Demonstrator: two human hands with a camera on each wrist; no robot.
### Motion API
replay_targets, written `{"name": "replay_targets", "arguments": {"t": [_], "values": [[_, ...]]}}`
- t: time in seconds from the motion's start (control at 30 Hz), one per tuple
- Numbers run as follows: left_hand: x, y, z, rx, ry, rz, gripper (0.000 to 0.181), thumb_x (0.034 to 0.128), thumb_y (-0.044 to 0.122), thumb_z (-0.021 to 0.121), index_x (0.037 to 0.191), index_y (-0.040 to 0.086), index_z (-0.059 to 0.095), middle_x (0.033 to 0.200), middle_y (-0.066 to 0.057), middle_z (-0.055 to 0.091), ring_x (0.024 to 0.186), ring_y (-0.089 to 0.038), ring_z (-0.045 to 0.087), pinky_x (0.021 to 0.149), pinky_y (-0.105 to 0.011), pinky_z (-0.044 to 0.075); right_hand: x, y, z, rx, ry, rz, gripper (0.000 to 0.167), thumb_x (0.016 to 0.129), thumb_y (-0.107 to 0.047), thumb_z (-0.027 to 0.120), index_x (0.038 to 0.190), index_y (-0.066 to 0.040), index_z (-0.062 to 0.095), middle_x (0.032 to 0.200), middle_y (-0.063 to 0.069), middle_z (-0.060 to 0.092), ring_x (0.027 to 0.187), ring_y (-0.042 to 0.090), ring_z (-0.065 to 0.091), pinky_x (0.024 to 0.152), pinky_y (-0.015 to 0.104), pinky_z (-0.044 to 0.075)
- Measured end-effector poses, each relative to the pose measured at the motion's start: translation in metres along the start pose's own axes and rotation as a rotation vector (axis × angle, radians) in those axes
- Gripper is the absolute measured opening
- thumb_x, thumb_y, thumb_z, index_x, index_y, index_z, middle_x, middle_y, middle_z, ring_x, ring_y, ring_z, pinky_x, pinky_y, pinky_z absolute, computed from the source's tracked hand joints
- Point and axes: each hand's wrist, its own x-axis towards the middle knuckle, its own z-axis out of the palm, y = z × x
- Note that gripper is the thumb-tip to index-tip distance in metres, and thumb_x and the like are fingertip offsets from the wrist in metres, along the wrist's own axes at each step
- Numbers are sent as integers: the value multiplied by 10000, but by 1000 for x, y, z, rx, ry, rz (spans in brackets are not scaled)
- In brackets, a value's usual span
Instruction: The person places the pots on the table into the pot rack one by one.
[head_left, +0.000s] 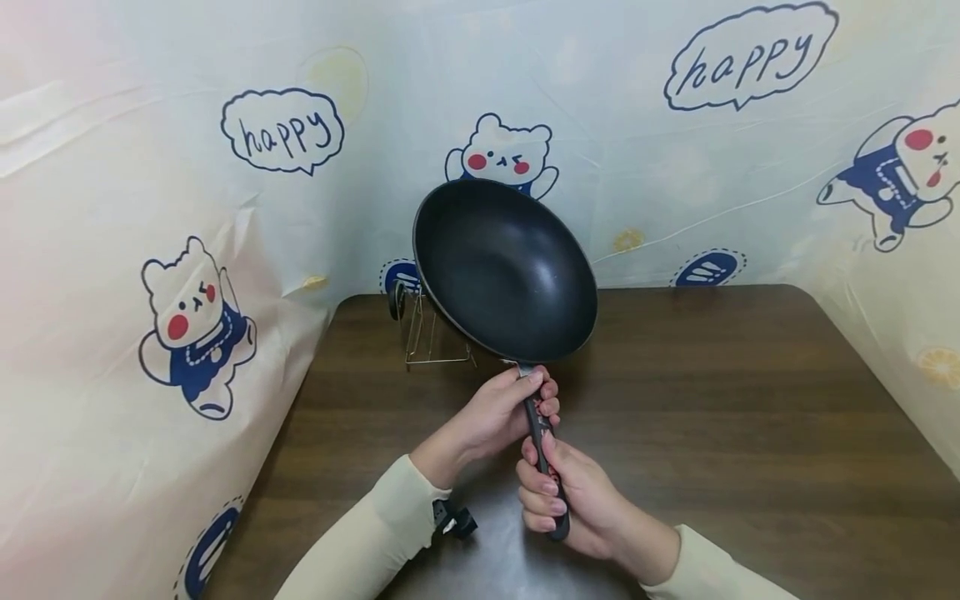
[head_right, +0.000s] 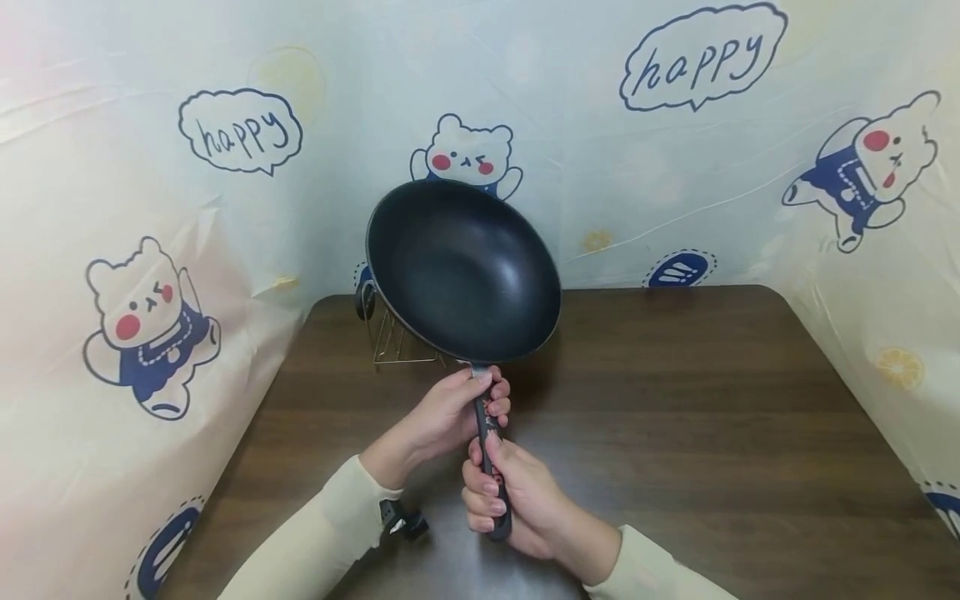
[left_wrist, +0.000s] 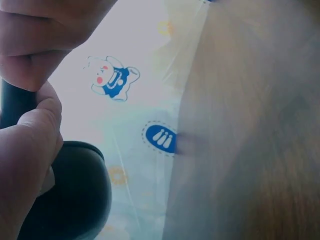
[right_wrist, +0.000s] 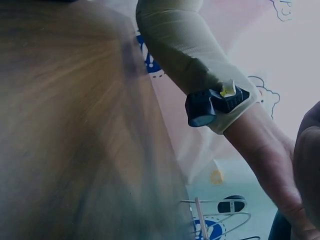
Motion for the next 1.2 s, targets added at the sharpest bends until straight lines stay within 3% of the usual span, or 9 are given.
{"name": "replay_targets", "arguments": {"t": [0.23,0.47,0.6,0.87,1.0,1.2], "values": [[-7,16,-1,-44,-89,-1,215,1095,211,301,1118,55,447,981,-64,449,898,-214,499,899,-330,461,9,0,0,8,-115,-17,479,1075,-382,38,1085,-152,459,714,-38,296,514,71,289,567,176,417],[-12,24,-4,58,-78,43,242,1074,295,395,1143,67,441,1001,-46,474,927,-182,539,932,-325,488,19,-1,1,19,-97,0,452,1081,-398,84,1022,-158,462,667,-52,298,484,58,304,524,162,415],[-14,24,-7,123,-20,85,328,1008,353,506,1137,52,477,983,-48,528,884,-166,613,915,-331,525,24,0,0,19,-65,6,422,1089,-390,123,959,-160,452,625,-66,297,458,47,298,479,156,402],[-16,25,-10,153,139,150,405,917,368,648,1121,40,527,946,-71,613,814,-191,694,840,-363,575,34,1,-3,-6,-70,23,397,1097,-371,152,902,-166,430,576,-79,300,428,46,283,440,153,374],[-18,27,-10,162,229,199,411,876,349,713,1077,22,568,906,-84,643,770,-208,708,800,-388,588,42,4,-8,21,-135,33,402,1089,-408,164,886,-175,421,560,-82,278,408,39,276,407,155,316],[-23,33,-12,217,305,248,395,873,336,728,1052,11,592,856,-90,656,723,-218,712,756,-407,596,56,9,-15,89,-268,55,394,1069,-472,215,879,-188,411,546,-81,266,389,45,273,376,182,239]]}}
